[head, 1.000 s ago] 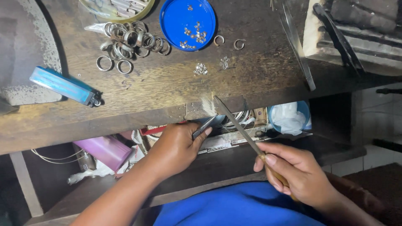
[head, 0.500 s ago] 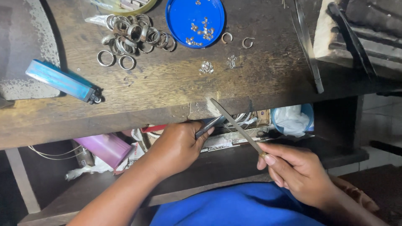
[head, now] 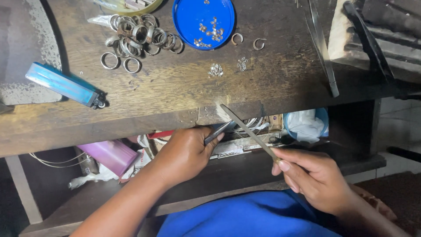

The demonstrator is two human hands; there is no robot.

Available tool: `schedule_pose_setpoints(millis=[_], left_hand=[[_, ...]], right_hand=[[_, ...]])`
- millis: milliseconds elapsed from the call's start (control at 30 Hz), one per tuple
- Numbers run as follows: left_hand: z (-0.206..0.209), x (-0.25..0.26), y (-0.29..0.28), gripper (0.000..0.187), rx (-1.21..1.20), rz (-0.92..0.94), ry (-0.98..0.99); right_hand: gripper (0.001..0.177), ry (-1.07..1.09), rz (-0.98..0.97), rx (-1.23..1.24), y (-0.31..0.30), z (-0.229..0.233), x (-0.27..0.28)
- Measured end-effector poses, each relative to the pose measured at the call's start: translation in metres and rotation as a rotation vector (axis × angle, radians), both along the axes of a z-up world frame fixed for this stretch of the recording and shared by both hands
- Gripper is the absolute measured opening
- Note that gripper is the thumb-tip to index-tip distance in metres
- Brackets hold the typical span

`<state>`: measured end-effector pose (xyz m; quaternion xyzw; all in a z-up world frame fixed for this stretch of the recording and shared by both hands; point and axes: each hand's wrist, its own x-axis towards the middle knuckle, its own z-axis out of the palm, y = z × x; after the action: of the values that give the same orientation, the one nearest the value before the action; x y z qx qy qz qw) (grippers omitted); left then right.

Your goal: Filing a small metal jewelry component held with pliers at a workbench

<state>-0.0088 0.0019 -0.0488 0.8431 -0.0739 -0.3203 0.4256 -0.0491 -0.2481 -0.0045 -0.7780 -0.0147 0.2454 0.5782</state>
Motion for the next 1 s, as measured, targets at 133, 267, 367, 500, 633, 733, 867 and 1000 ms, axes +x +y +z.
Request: schedule_pose_setpoints(millis=[133,267,367,500,633,733,867,1000], left_hand=[[0.001,0.001,-0.001,0.033,0.007,0.002,-0.003],[0.003,0.0,-0.001,0.033,-0.006,0.02,0.007],[0.005,0.001,-0.001,0.033,-0.001,0.02,0.006],[0.002,0.002,0.0,0.03,0.001,0.003,0.041],[0.002,0.001,0.0,0.035,0.006,0.015,0.038],[0.006,0.001,-0.001,0.035,0.017,0.021,0.043],[0.008,0.002,-0.001,0.032,-0.002,0.031,0.044],[0.006,0.002,-0.001,0.036,0.023,0.013,0.052]], right_hand=[[0.032,-0.009,-0.001,0.021,0.009,0.001,0.011],[0.031,-0.073,0.097,0.039,0.022,-0.001,0.03],[0.031,-0.054,0.101,0.016,0.015,0.001,0.028],[0.032,-0.039,0.123,-0.044,-0.005,0.008,0.018],[0.032,-0.064,0.118,0.029,0.002,0.002,0.019],[0.03,-0.073,0.075,0.074,0.022,-0.001,0.026],[0.032,-0.061,0.057,0.079,0.024,-0.004,0.024],[0.031,-0.034,0.035,-0.002,0.006,0.005,0.009]])
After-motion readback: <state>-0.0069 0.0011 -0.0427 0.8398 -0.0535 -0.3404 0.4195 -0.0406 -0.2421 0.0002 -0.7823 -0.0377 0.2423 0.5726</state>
